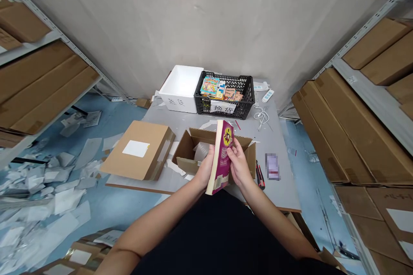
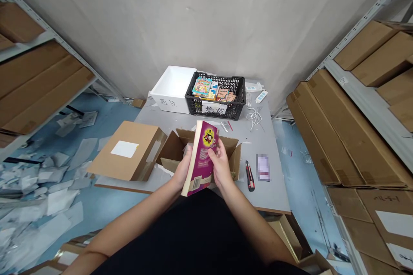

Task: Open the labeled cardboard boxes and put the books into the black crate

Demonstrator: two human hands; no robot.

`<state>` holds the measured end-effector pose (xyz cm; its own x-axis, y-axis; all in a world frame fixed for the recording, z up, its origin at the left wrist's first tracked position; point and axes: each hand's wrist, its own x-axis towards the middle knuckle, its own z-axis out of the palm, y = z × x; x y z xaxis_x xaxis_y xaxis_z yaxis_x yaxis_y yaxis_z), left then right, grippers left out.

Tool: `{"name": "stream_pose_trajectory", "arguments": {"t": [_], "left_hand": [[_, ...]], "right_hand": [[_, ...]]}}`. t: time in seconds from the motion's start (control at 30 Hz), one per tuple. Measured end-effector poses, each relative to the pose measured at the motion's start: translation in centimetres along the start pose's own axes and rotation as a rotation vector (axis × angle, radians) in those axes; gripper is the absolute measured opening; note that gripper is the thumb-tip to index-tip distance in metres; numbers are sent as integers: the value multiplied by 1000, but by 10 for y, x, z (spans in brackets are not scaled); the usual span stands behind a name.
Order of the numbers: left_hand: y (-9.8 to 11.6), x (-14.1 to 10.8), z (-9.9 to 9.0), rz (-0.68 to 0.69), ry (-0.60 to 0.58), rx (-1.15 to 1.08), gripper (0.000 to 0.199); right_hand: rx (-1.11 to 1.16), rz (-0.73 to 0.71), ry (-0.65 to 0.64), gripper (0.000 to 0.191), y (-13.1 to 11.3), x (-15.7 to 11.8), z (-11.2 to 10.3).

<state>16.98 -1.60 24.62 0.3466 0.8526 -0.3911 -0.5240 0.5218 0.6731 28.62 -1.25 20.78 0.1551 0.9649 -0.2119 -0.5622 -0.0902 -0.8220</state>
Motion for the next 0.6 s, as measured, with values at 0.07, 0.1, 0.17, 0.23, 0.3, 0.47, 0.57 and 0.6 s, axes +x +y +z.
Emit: {"name": "stream_pose_trajectory", "arguments": {"t": [0.07, 0.1, 0.17, 0.23, 0.3, 0.47, 0.57, 0.6], "left_hand": [[12, -6, -3, 1, -44, 12, 62], [16, -8, -5, 29, -63, 48, 59], [24, -6, -12, 109, -48, 116, 54], [27, -1, -19, 188, 4, 161, 54], [28, 6, -25, 244, 44, 160, 55], [27, 13, -31, 312, 80, 145, 55], [28, 13, -29, 330, 68, 166, 56], [29, 13, -28, 335, 64, 174, 57]], "right_hand": [[-25, -15, 33, 71, -7, 4, -4], [-35, -23, 46, 68, -12, 5, -6], [-51, -28, 65, 58, -22, 6, -9], [-56, -10, 62, 47, -32, 3, -10], [-46, 29, 30, 40, -40, -1, -11], [70, 175, -33, 44, -45, -13, -14], [142, 345, -112, 59, -41, -17, -15], [154, 394, -148, 64, -40, -17, -15]]}}
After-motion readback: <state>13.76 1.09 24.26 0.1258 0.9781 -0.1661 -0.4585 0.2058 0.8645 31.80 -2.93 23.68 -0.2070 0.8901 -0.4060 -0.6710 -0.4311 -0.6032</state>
